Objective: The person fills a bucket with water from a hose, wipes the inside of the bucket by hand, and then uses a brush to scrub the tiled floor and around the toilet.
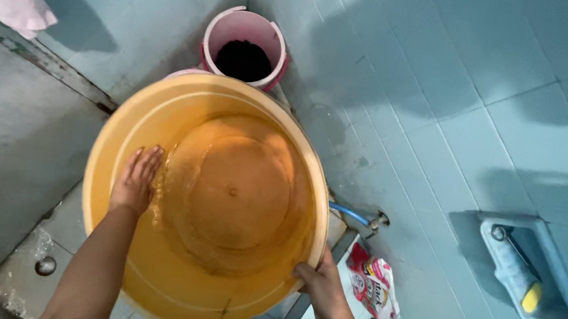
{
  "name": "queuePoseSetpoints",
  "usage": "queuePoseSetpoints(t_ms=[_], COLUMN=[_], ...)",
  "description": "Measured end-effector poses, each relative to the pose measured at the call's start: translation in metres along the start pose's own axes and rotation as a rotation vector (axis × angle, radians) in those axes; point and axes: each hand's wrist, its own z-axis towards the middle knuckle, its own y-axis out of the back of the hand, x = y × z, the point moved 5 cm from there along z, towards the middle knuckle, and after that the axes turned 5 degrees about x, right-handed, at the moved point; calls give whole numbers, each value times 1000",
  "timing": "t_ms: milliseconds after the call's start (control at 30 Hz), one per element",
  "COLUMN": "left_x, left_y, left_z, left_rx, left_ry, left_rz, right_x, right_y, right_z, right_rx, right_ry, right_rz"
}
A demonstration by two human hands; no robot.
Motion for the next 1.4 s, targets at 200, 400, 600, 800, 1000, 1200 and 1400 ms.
queuePoseSetpoints(t_ms=[200,400,600,800,1000,1200,1400], left_x=[-48,-93,-49,-103,-228,-258,-237], left_y=[-3,-42,-58,-121,-128,-68,-12], left_z=[-2,-34,-44,-15,68,97,119], left_rx=[130,146,-288,-323,49,124,94], left_ry=[-37,-146,40,1005,597,358,222], left_rz=[-311,-518,-704,-2064,-2408,-2660,-2787], right_x=[25,19,34,117,172,174,136], right_y=[3,15,10,-45,-142,-191,-194], right_z=[-1,16,35,12,-62,-114,-123], right_rx=[-36,-47,67,5,58,9,186], right_ry=[-21,129,45,339,718,1105,1125], right_rz=[28,-189,-323,-813,-1401,-1640,-1620])
